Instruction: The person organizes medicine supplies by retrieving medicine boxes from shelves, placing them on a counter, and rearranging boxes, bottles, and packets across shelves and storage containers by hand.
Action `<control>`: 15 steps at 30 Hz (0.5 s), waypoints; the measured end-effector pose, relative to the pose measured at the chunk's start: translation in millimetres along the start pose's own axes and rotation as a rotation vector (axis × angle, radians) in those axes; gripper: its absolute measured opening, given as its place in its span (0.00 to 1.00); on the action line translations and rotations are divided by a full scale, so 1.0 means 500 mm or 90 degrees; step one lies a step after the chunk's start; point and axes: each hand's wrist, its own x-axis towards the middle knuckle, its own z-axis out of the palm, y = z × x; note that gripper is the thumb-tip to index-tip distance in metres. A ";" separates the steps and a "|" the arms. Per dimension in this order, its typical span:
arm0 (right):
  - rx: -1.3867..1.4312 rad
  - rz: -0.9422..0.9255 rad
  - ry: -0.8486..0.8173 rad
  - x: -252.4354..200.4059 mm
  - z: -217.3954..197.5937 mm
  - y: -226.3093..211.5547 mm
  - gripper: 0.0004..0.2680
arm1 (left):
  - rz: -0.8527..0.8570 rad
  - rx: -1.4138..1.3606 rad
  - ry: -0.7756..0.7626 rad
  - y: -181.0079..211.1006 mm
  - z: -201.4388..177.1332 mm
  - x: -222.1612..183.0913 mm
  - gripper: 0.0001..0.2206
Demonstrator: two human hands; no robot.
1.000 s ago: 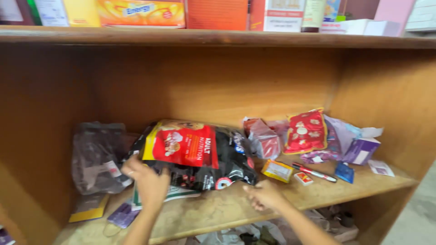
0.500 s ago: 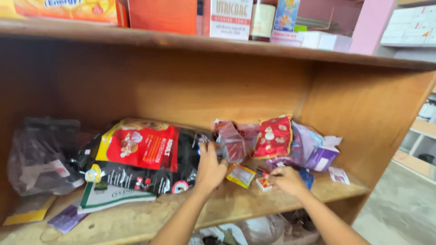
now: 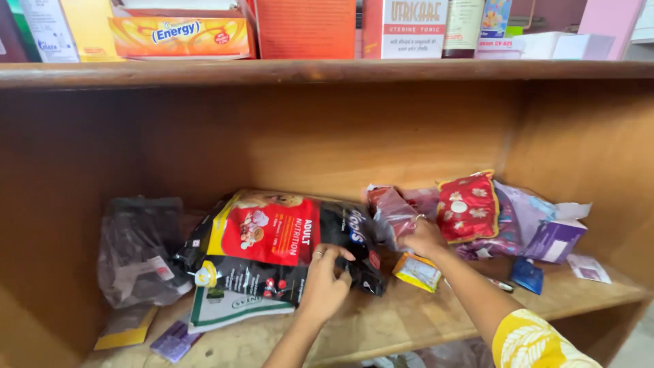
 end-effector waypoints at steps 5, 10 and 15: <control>-0.121 0.038 0.097 -0.001 -0.003 -0.088 0.27 | 0.011 0.002 -0.044 -0.043 0.027 0.044 0.16; -0.155 0.156 0.047 0.064 0.020 -0.045 0.30 | 0.021 -0.039 -0.068 -0.078 0.092 0.070 0.15; -0.082 0.087 0.026 0.097 0.044 0.068 0.30 | -0.003 -0.098 -0.071 -0.097 0.148 0.089 0.13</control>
